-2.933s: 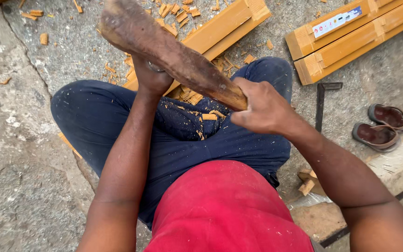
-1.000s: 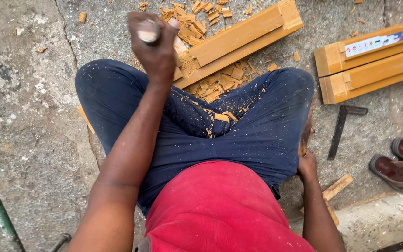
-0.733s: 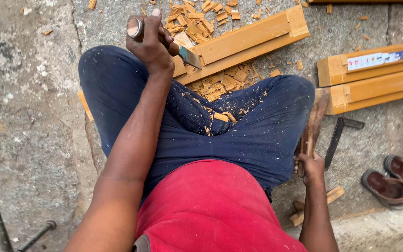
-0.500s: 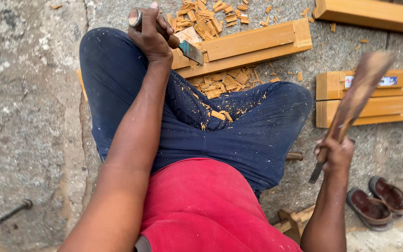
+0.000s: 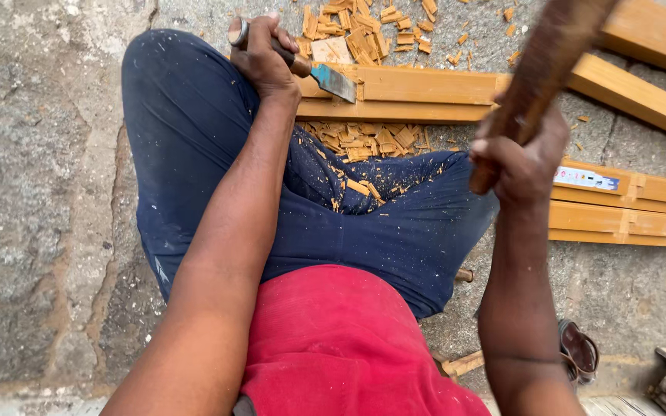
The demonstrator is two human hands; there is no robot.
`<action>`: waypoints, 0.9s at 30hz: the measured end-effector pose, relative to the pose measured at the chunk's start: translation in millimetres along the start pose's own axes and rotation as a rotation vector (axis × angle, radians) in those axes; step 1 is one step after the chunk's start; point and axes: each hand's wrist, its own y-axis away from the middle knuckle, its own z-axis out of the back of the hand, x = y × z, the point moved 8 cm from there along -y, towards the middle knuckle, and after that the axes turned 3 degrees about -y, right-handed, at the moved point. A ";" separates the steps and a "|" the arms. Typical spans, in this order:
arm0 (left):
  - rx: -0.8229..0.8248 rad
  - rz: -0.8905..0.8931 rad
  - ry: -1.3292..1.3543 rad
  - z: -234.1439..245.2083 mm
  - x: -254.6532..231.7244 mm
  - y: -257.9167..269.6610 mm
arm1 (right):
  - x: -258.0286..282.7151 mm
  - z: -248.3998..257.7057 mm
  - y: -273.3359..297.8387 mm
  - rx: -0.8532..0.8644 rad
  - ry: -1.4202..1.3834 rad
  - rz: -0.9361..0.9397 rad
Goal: The person chisels a wooden beam using a chisel and a wooden mallet while sitting on the ground. They carve out sections of the beam to create a rectangular notch.
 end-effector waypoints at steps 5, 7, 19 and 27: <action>-0.027 0.017 -0.026 -3.2 6.3 2.9 | 70.6 -72.0 -66.5 0.295 0.166 0.093; -0.016 0.026 -0.044 -7.2 8.5 3.2 | 92.5 -96.7 -95.0 0.409 0.387 0.041; -0.175 0.210 -0.167 16.2 73.6 -6.4 | 98.7 -216.5 -145.1 1.039 1.572 -0.345; -0.154 0.145 -0.043 -7.5 40.7 -13.5 | 143.2 -224.9 -146.7 0.783 1.322 0.121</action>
